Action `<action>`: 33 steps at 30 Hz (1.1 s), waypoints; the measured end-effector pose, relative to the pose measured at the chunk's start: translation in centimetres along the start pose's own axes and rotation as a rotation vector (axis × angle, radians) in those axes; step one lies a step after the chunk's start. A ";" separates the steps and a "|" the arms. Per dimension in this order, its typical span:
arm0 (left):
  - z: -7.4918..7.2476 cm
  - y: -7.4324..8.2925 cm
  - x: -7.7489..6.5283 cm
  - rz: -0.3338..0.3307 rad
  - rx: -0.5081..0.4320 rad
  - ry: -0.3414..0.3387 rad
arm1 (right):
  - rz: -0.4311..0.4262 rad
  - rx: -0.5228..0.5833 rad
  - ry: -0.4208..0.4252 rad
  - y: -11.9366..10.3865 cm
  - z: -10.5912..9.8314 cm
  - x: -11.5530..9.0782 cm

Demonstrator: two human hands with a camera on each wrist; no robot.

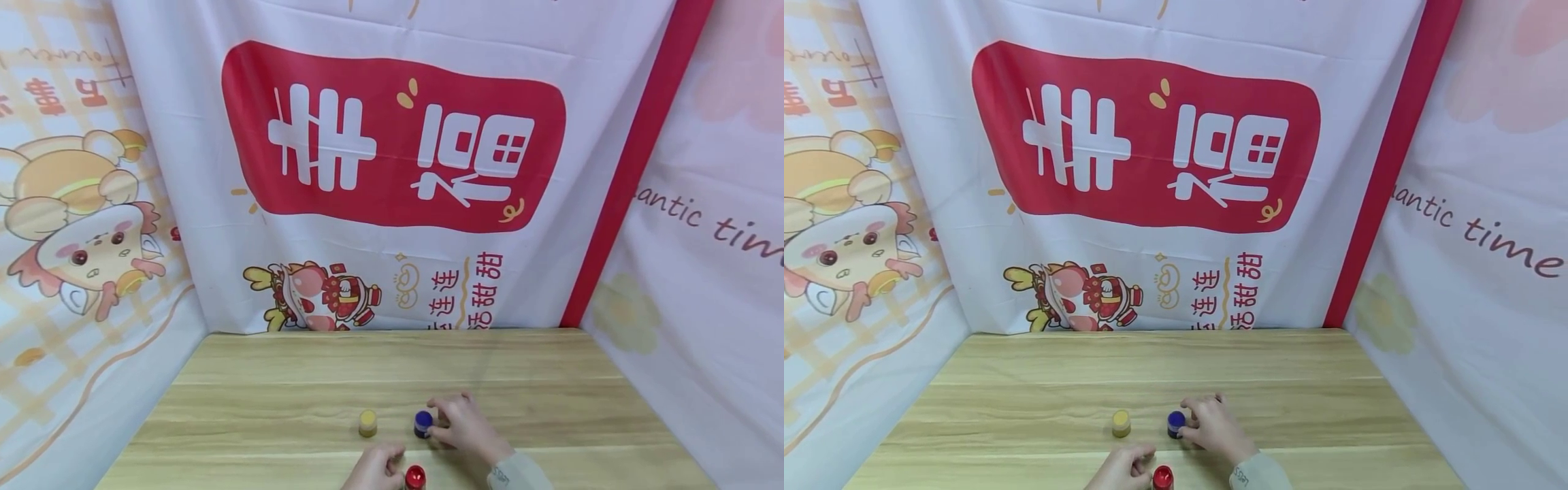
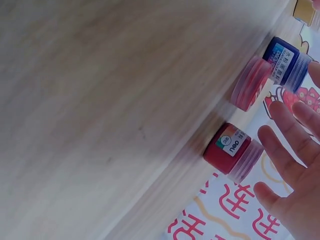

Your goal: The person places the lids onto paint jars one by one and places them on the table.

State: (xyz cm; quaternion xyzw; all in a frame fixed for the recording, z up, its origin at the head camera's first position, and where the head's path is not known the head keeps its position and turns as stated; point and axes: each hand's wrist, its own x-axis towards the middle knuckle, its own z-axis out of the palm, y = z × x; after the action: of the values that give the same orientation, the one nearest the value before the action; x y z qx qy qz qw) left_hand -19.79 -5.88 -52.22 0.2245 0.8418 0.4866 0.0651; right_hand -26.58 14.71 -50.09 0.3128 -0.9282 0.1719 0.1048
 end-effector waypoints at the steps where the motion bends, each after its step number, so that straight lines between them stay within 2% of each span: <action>1: 0.0 0.0 0.0 0.009 0.003 -0.005 | -0.003 0.001 0.004 0.0 0.0 0.0; 4: 0.0 0.0 0.0 0.012 0.005 -0.018 | -0.017 -0.019 0.026 0.1 -0.1 -0.2; 11: 0.1 -0.2 0.1 -0.061 -0.033 -0.075 | -0.042 -0.070 0.058 -0.2 -0.4 -0.8; 15: 0.4 -0.3 0.2 -0.066 -0.002 -0.107 | -0.041 -0.083 0.055 -0.3 -0.4 -1.2; 22: 0.9 -0.4 0.5 0.018 0.104 -0.110 | -0.104 -0.158 0.078 0.1 -0.1 -1.7; 29: 1.3 -0.6 0.6 0.041 0.121 -0.093 | -0.116 -0.223 0.010 0.4 -0.1 -2.1; 33: 1.4 -0.6 0.7 0.012 0.096 -0.099 | -0.095 -0.250 -0.045 0.5 -0.2 -2.1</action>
State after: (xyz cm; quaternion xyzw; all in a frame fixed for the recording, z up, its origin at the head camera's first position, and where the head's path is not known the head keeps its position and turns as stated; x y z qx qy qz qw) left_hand -20.19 -4.73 -53.35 0.2564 0.8585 0.4342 0.0929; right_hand -25.24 16.31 -50.69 0.3445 -0.9288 0.0426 0.1300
